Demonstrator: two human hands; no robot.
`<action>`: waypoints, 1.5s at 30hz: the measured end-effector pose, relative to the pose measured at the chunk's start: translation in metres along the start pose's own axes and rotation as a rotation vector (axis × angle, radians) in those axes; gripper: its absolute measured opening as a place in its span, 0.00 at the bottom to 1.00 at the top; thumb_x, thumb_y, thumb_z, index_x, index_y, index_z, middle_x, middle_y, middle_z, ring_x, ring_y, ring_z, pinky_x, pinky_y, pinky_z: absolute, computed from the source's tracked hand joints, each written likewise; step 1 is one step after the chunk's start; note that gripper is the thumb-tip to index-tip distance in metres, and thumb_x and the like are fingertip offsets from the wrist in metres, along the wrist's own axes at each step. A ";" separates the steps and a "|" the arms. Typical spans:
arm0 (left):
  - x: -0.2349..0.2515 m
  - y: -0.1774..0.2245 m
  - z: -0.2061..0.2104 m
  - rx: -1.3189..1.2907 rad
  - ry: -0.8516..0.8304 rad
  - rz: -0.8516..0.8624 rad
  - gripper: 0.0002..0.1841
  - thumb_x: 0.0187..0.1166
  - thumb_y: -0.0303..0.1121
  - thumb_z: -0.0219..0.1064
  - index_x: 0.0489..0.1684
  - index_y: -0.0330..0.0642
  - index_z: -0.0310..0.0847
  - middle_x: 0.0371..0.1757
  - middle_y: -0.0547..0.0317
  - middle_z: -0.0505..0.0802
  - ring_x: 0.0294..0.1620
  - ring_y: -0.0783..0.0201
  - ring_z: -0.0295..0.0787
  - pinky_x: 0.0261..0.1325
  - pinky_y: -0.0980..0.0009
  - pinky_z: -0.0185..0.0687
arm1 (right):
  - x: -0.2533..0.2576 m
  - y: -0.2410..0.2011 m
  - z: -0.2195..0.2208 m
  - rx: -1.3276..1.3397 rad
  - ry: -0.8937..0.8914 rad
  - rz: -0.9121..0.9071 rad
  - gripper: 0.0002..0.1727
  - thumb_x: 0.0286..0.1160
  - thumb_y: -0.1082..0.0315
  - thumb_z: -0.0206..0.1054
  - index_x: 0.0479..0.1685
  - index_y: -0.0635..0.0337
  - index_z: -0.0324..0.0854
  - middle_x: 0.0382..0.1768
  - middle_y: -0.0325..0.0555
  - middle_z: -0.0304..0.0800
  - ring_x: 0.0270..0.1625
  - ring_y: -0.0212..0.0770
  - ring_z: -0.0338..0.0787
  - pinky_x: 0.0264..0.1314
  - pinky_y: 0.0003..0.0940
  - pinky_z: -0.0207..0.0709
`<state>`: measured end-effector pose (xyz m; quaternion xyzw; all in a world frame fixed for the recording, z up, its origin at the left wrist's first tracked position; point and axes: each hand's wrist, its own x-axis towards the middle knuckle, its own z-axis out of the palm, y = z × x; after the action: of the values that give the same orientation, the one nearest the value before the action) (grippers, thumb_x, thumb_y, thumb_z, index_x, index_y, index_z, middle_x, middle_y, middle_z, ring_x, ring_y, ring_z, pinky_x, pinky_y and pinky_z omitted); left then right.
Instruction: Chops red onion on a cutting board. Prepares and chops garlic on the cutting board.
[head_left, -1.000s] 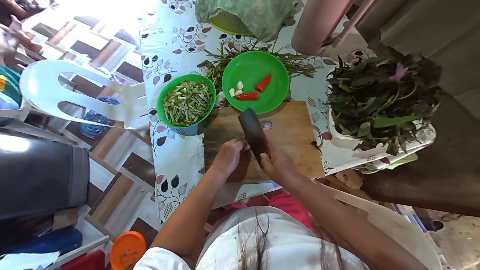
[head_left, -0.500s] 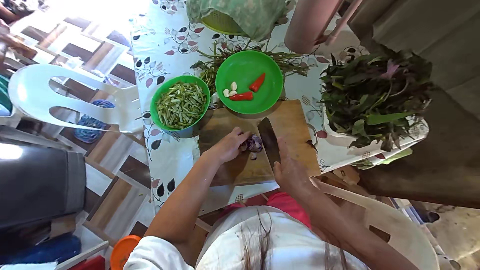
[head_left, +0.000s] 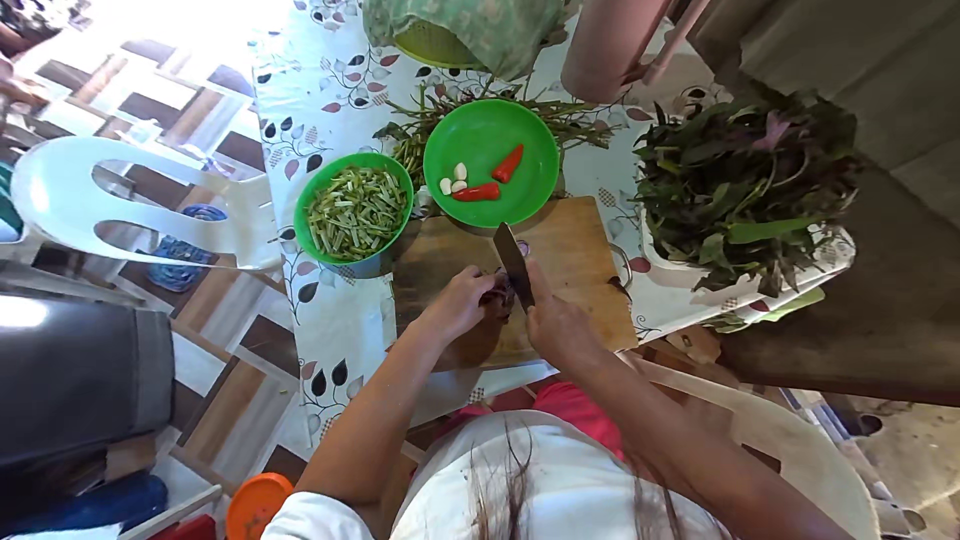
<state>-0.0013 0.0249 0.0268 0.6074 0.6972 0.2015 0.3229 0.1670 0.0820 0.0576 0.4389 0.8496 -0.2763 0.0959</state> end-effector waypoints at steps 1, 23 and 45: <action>0.001 0.002 0.000 -0.004 -0.010 -0.023 0.21 0.78 0.28 0.73 0.70 0.36 0.85 0.60 0.37 0.88 0.61 0.46 0.87 0.68 0.56 0.81 | 0.001 0.000 0.000 -0.002 -0.011 0.002 0.42 0.90 0.72 0.52 0.99 0.53 0.31 0.54 0.69 0.90 0.52 0.68 0.93 0.58 0.61 0.82; 0.028 0.014 0.005 -0.570 0.090 -0.516 0.19 0.74 0.31 0.79 0.61 0.37 0.84 0.44 0.47 0.90 0.39 0.58 0.88 0.45 0.61 0.88 | -0.026 -0.002 -0.010 0.120 -0.054 0.106 0.43 0.87 0.72 0.52 0.98 0.58 0.31 0.54 0.66 0.90 0.61 0.64 0.90 0.67 0.55 0.80; 0.025 0.010 0.008 -0.654 0.090 -0.508 0.14 0.82 0.32 0.71 0.59 0.35 0.83 0.39 0.48 0.90 0.30 0.62 0.88 0.40 0.65 0.89 | -0.034 -0.014 -0.009 0.064 0.051 -0.004 0.41 0.86 0.73 0.52 0.97 0.64 0.36 0.47 0.66 0.92 0.52 0.65 0.93 0.57 0.55 0.84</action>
<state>0.0102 0.0500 0.0225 0.2720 0.7376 0.3528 0.5075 0.1767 0.0567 0.0841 0.4469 0.8434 -0.2923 0.0596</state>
